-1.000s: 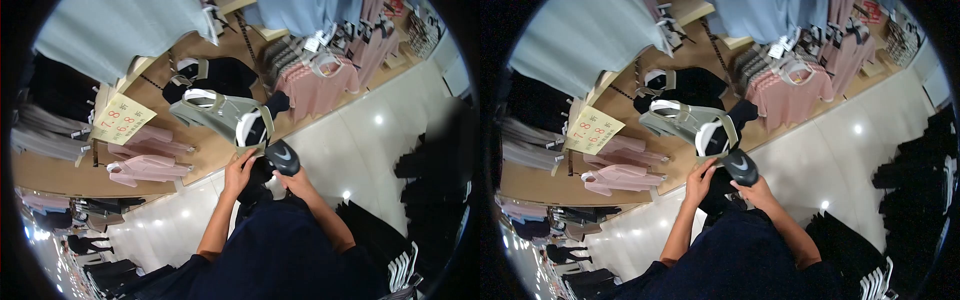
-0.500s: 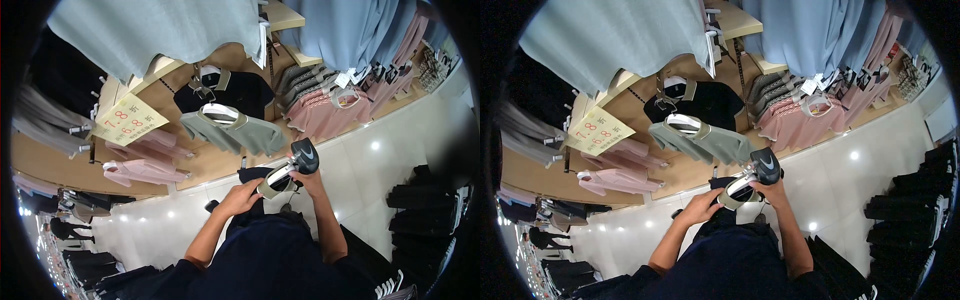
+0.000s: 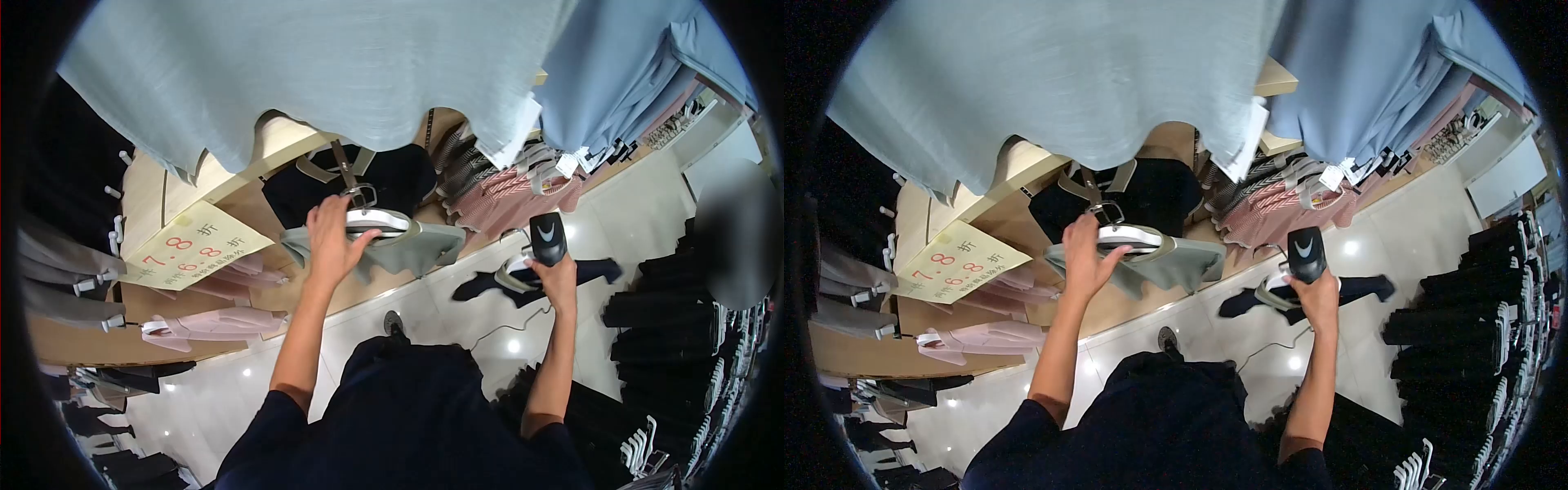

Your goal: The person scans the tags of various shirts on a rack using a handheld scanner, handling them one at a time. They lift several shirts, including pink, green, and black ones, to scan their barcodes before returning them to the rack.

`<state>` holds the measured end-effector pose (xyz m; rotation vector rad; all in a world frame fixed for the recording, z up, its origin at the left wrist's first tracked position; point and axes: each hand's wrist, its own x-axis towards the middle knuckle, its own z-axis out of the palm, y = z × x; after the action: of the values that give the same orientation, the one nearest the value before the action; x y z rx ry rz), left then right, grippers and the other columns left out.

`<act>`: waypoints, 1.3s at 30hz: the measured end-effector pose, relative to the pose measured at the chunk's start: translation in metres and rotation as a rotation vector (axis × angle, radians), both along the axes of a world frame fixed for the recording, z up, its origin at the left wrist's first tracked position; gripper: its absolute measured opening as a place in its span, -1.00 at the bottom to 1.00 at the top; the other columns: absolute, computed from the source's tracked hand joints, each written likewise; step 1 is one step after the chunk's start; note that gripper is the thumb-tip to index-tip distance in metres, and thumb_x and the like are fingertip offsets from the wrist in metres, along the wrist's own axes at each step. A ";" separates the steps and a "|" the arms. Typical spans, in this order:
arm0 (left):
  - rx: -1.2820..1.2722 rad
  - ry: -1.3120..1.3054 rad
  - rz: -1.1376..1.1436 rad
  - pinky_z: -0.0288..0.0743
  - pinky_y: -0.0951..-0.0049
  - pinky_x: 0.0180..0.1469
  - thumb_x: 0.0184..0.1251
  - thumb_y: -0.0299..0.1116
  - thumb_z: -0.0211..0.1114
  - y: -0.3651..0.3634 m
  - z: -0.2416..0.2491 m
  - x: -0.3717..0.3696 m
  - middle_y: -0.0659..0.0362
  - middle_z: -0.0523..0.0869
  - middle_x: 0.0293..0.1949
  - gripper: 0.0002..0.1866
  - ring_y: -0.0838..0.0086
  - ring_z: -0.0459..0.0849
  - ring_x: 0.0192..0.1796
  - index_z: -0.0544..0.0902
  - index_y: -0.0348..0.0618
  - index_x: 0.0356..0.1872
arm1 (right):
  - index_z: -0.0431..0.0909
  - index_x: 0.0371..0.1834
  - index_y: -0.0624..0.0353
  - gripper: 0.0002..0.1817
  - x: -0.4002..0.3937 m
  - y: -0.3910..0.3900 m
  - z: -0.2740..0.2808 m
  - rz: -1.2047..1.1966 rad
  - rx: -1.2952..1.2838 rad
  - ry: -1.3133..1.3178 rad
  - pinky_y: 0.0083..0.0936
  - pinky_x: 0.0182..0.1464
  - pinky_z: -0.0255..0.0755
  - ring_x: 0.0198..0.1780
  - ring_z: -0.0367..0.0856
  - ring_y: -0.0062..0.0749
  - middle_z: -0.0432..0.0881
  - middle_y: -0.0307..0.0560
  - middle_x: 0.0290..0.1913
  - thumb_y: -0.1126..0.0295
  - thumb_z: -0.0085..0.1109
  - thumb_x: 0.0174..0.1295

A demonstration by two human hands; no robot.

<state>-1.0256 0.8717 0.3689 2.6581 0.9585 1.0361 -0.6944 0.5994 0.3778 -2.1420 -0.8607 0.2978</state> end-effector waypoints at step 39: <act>-0.851 -0.085 -0.130 0.34 0.17 0.36 0.37 -0.15 0.24 0.184 -0.224 0.055 -0.02 0.64 0.22 -0.53 0.16 0.53 0.30 0.59 -0.22 0.19 | 0.53 0.08 0.43 -0.55 0.066 0.292 -0.251 0.171 0.622 0.890 -0.35 0.11 0.55 -0.01 0.68 -0.30 0.73 0.04 -0.04 0.62 0.34 0.06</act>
<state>-0.9704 1.0560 0.1450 1.9183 0.9166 0.5246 -0.6285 0.8910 0.1269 -1.1625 -0.4980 0.8606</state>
